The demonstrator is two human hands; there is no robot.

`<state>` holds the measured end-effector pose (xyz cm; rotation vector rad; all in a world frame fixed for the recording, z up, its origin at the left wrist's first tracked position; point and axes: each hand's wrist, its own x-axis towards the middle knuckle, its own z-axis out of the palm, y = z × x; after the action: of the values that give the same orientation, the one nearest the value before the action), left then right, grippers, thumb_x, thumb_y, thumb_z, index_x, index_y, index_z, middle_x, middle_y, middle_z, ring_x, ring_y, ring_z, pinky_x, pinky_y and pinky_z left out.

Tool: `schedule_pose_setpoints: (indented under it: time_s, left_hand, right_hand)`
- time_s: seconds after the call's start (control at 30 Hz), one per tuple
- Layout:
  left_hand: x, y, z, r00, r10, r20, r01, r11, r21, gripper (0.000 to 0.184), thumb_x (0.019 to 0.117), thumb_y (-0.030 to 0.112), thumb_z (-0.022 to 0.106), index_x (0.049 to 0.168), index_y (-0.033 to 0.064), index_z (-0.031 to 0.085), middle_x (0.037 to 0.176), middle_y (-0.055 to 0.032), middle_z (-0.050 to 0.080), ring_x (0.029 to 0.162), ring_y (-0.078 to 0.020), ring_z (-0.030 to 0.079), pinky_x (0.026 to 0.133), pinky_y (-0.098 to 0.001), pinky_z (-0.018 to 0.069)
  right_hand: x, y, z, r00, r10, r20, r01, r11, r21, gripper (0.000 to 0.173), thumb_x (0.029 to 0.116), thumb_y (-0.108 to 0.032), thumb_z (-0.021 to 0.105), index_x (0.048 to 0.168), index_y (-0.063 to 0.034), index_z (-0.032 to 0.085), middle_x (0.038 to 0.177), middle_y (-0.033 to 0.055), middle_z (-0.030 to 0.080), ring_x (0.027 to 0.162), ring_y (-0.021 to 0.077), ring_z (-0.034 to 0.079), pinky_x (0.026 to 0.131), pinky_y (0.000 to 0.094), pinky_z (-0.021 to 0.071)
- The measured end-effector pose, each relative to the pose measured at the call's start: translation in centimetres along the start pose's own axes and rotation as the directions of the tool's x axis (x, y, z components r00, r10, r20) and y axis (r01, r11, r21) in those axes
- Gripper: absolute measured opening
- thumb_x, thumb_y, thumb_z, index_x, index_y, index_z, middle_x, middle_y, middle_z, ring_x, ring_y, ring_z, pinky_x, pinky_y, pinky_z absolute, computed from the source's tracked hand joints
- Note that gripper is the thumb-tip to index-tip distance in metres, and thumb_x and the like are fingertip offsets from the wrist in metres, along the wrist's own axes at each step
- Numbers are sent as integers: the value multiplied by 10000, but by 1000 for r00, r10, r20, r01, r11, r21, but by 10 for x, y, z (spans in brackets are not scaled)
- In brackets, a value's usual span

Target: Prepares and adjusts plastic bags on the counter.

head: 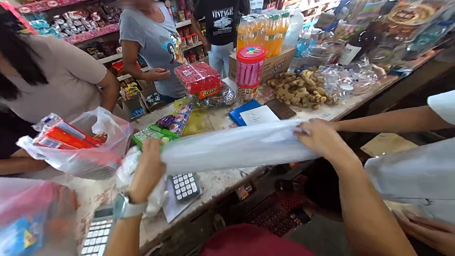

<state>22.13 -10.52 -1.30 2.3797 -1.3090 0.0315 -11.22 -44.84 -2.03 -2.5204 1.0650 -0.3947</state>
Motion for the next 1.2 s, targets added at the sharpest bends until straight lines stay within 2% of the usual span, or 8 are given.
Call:
schedule_pose_setpoints:
  time_s: [0.1,0.2,0.27,0.37,0.5,0.67,0.97,1.2]
  left_hand:
    - [-10,28,6,877,480,6,-458,840,-291,533,721,-69,738,1230,-51,581,1258,-273,596,1019,-323,673,820,-400,588]
    - [-5,29,-6,802,597,23,-486,674,-557,266,971,108,605,1233,153,623,1290,-102,560,1123,-62,593,898,-183,534]
    - [7,11,-14,874,485,11,-434,791,-431,238,957,88,554,1048,159,762,1251,-137,623,1090,-129,632,910,-261,546]
    - [23,-11,-2,990,140,33,-139,990,-40,320,881,-141,522,1056,-16,760,1266,-354,605,1135,-500,638,943,-609,528]
    - [32,0,25,998,-26,-55,28,999,39,248,960,-17,512,1070,-76,726,1263,-326,626,1079,-477,672,896,-608,544]
    - [50,19,57,955,-229,-186,225,974,-43,458,844,317,812,1059,-78,727,1207,-329,646,1053,-491,670,875,-642,533]
    - [53,28,53,795,-511,327,481,860,173,914,751,410,904,1468,35,479,1466,-338,445,1158,-508,606,944,-657,502]
    - [76,23,65,942,-335,-31,316,914,-255,516,905,293,787,1224,-84,638,1138,-333,655,1084,-498,639,945,-669,491]
  right_hand:
    - [48,23,6,937,313,155,-303,949,-84,587,956,-360,737,1216,153,618,1227,407,592,1192,569,558,1012,726,386]
    - [70,22,2,801,362,478,-330,932,-152,517,1014,-394,644,1248,67,663,1301,332,608,1262,475,546,1077,653,351]
    - [74,12,-5,748,302,591,-287,950,-121,467,1030,-357,629,1231,62,676,1259,305,636,1192,420,590,1051,597,387]
    - [99,18,-17,930,25,366,-140,946,291,263,997,-196,671,1043,55,732,952,188,714,873,261,658,870,494,524]
    - [201,-34,-54,990,-40,-136,93,906,414,370,1018,-282,629,1190,42,673,1139,221,693,1037,320,670,952,519,522]
    - [344,-72,-21,999,43,-28,-45,997,-62,1128,702,-614,872,1575,-97,379,1662,319,137,1450,611,241,1026,827,280]
    - [356,-56,-8,997,13,-79,-13,1000,-2,1098,704,-526,864,1571,-74,363,1573,374,294,1417,639,268,1007,863,256]
    - [161,-64,-43,879,-432,-204,433,542,720,940,762,-353,781,1552,-203,292,1428,-73,500,1244,35,556,1001,260,535]
